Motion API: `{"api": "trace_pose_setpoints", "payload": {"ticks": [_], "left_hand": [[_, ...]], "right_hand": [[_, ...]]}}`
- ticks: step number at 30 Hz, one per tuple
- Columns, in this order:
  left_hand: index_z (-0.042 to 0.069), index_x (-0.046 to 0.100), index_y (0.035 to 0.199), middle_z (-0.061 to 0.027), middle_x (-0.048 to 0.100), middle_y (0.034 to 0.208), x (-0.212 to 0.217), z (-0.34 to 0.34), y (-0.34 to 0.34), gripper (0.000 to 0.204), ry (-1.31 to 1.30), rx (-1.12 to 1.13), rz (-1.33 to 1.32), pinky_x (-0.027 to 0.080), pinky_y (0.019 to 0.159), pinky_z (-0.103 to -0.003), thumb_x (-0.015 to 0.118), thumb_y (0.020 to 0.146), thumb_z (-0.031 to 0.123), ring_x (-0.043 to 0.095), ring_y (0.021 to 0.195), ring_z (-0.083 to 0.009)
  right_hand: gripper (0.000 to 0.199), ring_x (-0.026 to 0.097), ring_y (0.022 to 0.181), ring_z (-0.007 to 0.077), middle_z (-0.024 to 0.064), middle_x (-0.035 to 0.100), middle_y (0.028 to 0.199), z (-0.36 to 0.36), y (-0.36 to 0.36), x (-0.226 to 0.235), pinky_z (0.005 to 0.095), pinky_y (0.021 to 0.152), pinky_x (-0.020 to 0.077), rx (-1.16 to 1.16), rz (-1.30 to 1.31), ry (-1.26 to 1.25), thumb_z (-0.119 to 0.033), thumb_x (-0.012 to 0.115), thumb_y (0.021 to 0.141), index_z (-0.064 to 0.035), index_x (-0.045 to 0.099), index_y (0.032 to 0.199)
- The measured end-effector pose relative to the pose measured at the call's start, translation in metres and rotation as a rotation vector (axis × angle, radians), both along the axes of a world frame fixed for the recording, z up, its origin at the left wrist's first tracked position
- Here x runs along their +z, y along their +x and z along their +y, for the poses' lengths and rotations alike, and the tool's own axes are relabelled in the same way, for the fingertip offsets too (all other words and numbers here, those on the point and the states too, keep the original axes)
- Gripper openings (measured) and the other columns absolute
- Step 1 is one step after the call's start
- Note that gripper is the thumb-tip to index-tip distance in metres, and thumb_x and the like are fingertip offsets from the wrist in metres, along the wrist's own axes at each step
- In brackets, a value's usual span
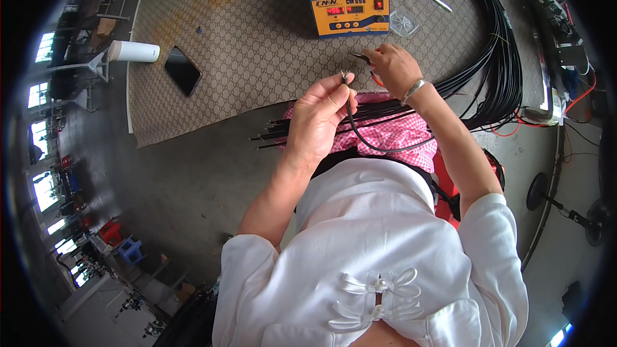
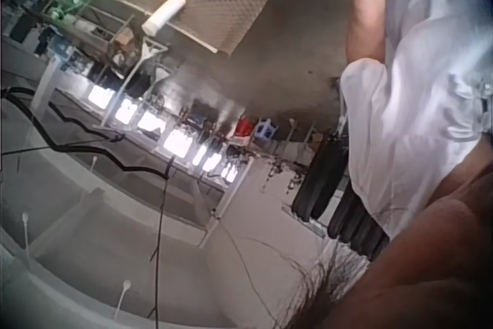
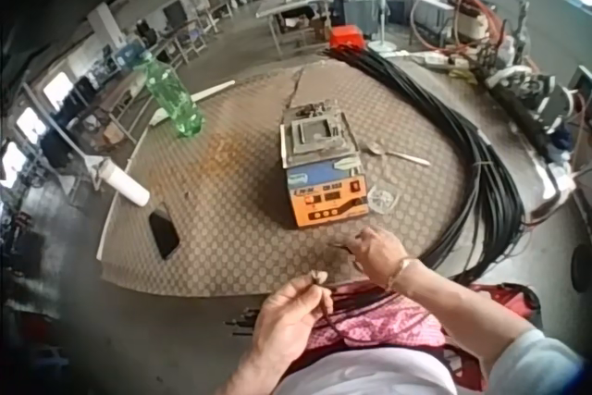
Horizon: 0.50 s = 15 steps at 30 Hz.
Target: Manually assemble, trim, and test black electronic cables using a specialized testing machine and scissors.
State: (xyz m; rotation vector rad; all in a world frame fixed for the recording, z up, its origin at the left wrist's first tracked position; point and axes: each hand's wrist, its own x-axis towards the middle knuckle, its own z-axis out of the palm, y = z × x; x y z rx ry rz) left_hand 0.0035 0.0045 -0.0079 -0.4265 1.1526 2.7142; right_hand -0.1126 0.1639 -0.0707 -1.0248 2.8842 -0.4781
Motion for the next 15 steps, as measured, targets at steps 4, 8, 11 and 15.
{"api": "trace_pose_setpoints", "payload": {"ticks": [4, 8, 11, 15], "left_hand": [[0.002, 0.057, 0.104, -0.0062, 0.058, 0.085, 0.002, 0.001, 0.000, 0.019, -0.004, -0.003, -0.004, 0.046, 0.073, -0.026, 0.053, 0.086, 0.007, 0.055, 0.077, -0.0139], [0.003, 0.057, 0.104, -0.0063, 0.058, 0.085, 0.004, 0.001, 0.000, 0.018, -0.014, 0.010, -0.003, 0.046, 0.073, -0.026, 0.053, 0.086, 0.007, 0.056, 0.078, -0.0139], [0.003, 0.057, 0.104, -0.0054, 0.058, 0.085, 0.002, 0.001, -0.001, 0.019, -0.014, 0.016, 0.007, 0.045, 0.075, -0.025, 0.053, 0.086, 0.007, 0.056, 0.079, -0.0131], [0.004, 0.058, 0.102, -0.0039, 0.059, 0.086, 0.002, 0.010, -0.007, 0.018, -0.039, -0.001, 0.020, 0.044, 0.075, -0.023, 0.057, 0.084, 0.008, 0.054, 0.080, -0.0095]], "right_hand": [[0.030, 0.055, 0.086, 0.0275, 0.0102, 0.057, 0.091, -0.004, -0.004, -0.009, 0.0362, 0.076, 0.0435, -0.020, 0.149, 0.003, -0.009, 0.058, 0.073, -0.0083, 0.057, 0.103], [0.023, 0.056, 0.086, 0.0237, 0.0086, 0.059, 0.089, 0.000, 0.005, 0.000, 0.0341, 0.076, 0.0440, -0.013, 0.174, -0.207, -0.009, 0.058, 0.075, -0.0060, 0.058, 0.098], [0.021, 0.057, 0.077, 0.0208, 0.0079, 0.059, 0.080, 0.010, 0.023, 0.030, 0.0300, 0.068, 0.0451, -0.052, -0.366, -0.503, -0.017, 0.059, 0.079, -0.0027, 0.059, 0.095], [0.028, 0.055, 0.063, 0.0132, 0.0063, 0.058, 0.071, 0.024, 0.059, 0.058, 0.0263, 0.059, 0.0451, 0.127, -0.947, -0.790, -0.025, 0.063, 0.079, 0.0007, 0.059, 0.089]]}}
